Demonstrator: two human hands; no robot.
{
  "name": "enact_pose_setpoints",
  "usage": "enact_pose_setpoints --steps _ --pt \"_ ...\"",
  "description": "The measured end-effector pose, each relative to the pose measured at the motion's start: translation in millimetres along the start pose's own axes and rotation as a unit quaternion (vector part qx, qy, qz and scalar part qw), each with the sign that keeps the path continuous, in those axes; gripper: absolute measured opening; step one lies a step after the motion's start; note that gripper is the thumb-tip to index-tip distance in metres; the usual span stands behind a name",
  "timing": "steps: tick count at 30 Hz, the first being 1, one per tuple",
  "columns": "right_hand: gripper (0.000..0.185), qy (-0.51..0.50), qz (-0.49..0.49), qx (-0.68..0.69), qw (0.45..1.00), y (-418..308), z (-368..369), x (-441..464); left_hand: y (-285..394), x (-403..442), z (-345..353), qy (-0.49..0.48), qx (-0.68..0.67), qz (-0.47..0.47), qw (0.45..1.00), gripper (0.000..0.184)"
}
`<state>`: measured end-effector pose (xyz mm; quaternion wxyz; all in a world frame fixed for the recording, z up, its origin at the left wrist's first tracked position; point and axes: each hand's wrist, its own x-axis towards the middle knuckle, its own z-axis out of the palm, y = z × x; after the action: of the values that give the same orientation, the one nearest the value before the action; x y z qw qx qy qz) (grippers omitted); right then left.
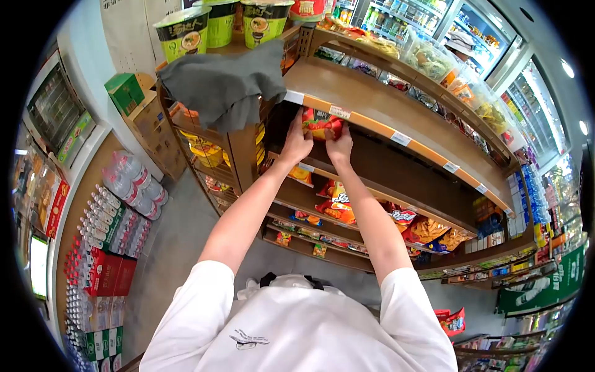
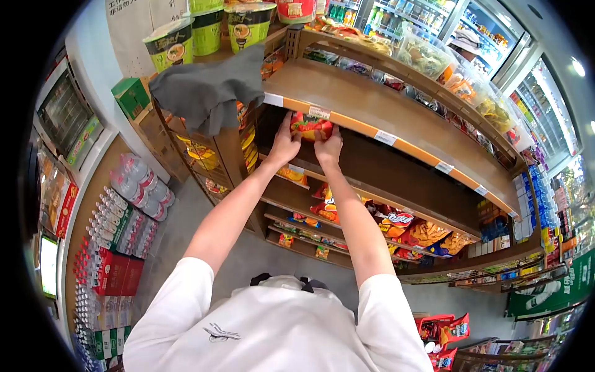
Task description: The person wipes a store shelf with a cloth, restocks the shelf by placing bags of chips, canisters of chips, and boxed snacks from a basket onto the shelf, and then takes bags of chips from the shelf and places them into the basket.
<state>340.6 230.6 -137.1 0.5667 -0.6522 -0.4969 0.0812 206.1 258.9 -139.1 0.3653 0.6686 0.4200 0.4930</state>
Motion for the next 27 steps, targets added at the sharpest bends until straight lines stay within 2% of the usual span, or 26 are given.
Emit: enact_pose_setpoints --steps 2,8,10,13,14,15,16,18,19,20,22,24,26,27 --pt "0.050 0.010 -0.009 0.002 1.000 9.3 5.0 1.6 -0.6 2.4 -0.7 -0.008 0.023 0.057 0.998 0.069" --pt "0.048 -0.013 0.033 -0.067 0.997 5.3 4.6 7.5 2.0 4.4 -3.2 -0.035 0.053 0.031 0.998 0.072" --pt "0.047 -0.017 0.046 -0.052 0.997 -4.9 -1.8 5.6 2.2 7.1 -8.5 -0.020 0.079 0.066 0.994 0.070" --pt "0.044 -0.011 0.047 -0.057 0.997 -21.7 -19.5 -4.9 23.2 -2.8 -24.8 -0.003 0.095 0.044 0.994 0.064" --pt "0.040 0.007 0.041 -0.013 0.999 -26.7 -27.7 -13.7 32.3 -12.9 -31.1 0.005 0.091 0.033 0.995 0.062" --pt "0.036 0.024 0.035 0.031 0.999 -28.5 -33.8 -21.9 30.7 -19.8 -32.9 0.043 0.131 0.089 0.986 0.048" --pt "0.028 0.045 -0.004 0.106 0.993 -24.8 -36.5 -29.3 37.3 -29.3 -36.5 0.046 0.136 0.093 0.985 0.048" --pt "0.022 -0.057 0.083 0.172 0.980 -30.9 -58.6 -44.9 52.8 -53.7 -43.7 0.003 -0.058 0.063 0.996 0.036" --pt "0.023 -0.069 0.102 0.273 0.954 -32.4 -62.6 -56.9 57.7 -66.9 -46.2 -0.003 -0.056 0.036 0.998 0.033" --pt "0.027 -0.095 0.129 0.314 0.936 -38.9 -68.6 -65.0 60.7 -80.8 -47.6 -0.008 -0.054 0.007 0.998 0.031" --pt "0.032 -0.173 0.196 0.247 0.933 -49.0 -86.0 -76.6 71.9 -107.8 -44.6 -0.001 -0.084 -0.053 0.995 0.029" --pt "0.038 -0.200 0.201 0.214 0.935 -47.2 -90.3 -87.5 74.8 -131.4 -40.9 -0.010 -0.092 -0.128 0.987 0.025" --pt "0.045 -0.220 0.221 0.234 0.921 -49.4 -95.3 -99.3 85.1 -152.7 -35.9 0.007 -0.074 -0.186 0.980 0.022" --pt "0.043 -0.240 0.234 0.241 0.911 -44.5 -96.7 -105.3 88.8 -161.3 -33.0 0.018 -0.055 -0.208 0.976 0.024"
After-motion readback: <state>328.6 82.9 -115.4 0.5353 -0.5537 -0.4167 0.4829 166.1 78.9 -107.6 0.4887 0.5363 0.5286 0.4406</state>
